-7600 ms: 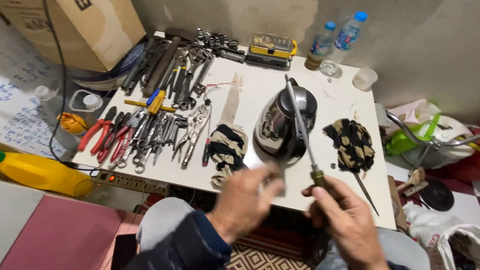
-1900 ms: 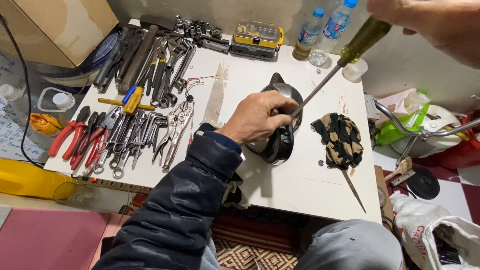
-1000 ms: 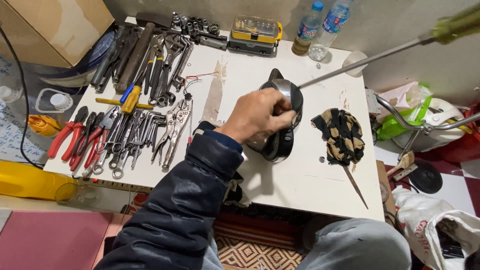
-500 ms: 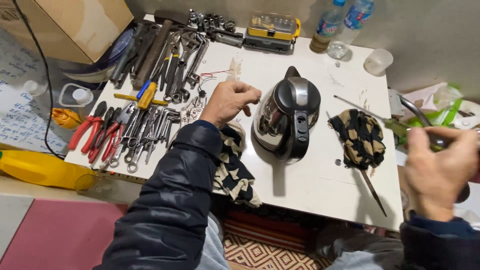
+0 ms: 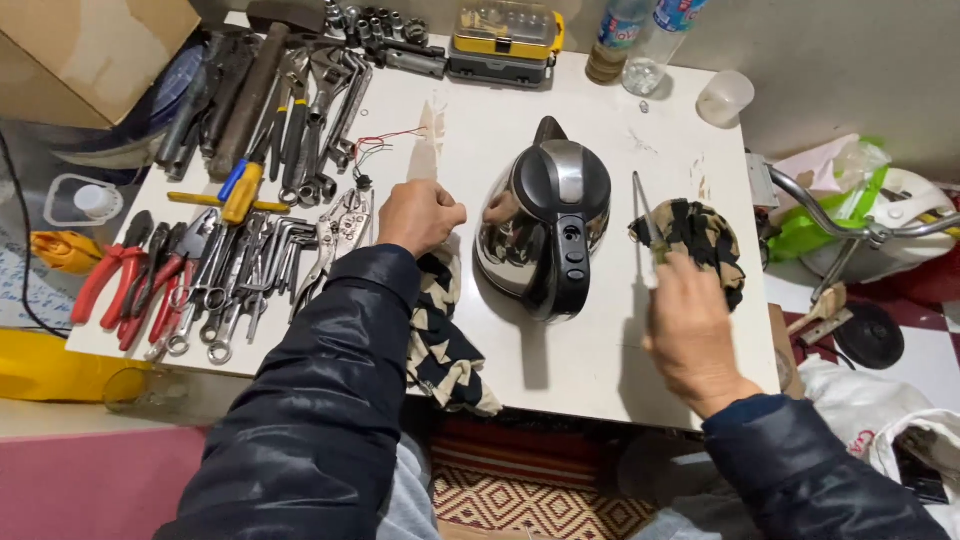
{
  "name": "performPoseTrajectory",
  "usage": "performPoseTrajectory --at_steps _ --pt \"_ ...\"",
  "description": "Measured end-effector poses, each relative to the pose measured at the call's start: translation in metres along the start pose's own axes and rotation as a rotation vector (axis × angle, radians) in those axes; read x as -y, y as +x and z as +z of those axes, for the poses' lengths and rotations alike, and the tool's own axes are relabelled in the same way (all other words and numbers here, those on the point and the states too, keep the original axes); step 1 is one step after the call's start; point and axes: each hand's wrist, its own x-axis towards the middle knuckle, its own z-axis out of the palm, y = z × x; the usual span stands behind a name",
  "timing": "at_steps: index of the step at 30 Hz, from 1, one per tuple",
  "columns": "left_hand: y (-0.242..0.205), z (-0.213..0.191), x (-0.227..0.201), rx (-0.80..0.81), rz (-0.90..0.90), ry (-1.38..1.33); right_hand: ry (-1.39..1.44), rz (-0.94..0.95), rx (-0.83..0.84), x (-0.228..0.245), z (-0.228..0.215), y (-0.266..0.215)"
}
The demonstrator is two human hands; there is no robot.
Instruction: The person sits on the floor and uses a screwdriver to remove screws from the handle of an electric kettle. They then use a cloth to wipe the kettle and handle the removed screws and parts on the table.
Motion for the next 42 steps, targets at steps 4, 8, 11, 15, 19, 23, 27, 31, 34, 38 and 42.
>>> performPoseTrajectory --at_steps 4,8,11,15,19,23,27,31,34,38,42 --pt "0.007 0.016 0.008 0.003 0.028 0.023 0.108 -0.014 0.147 0.025 0.007 -0.008" --pt "0.009 0.025 0.011 0.001 0.085 0.088 0.234 0.035 0.315 0.039 0.009 -0.005" --pt "0.017 0.039 0.022 0.035 0.126 0.167 0.283 0.087 0.442 0.040 0.015 -0.008" --pt "0.018 0.045 0.026 0.067 0.166 0.264 0.341 0.160 0.530 0.045 0.004 0.003" --pt "0.013 0.040 0.023 0.082 0.184 0.299 0.356 0.196 0.555 0.042 0.004 0.003" --pt "0.008 0.036 0.020 0.068 0.167 0.367 0.381 0.189 0.575 0.043 -0.010 0.009" --pt "0.003 0.016 0.005 -0.112 0.234 0.305 0.464 0.194 0.406 0.023 -0.015 0.015" --pt "-0.019 -0.010 -0.026 -0.249 0.298 0.086 0.514 0.391 0.296 -0.025 -0.028 0.025" --pt "-0.061 -0.037 -0.072 -0.218 0.197 -0.187 0.582 0.787 0.496 -0.041 -0.070 0.047" --pt "-0.110 -0.053 -0.108 -0.046 0.048 -0.402 0.527 0.878 0.544 -0.053 -0.073 0.038" --pt "-0.138 -0.047 -0.111 -0.023 0.154 -0.541 0.562 0.771 0.572 -0.035 -0.090 0.052"
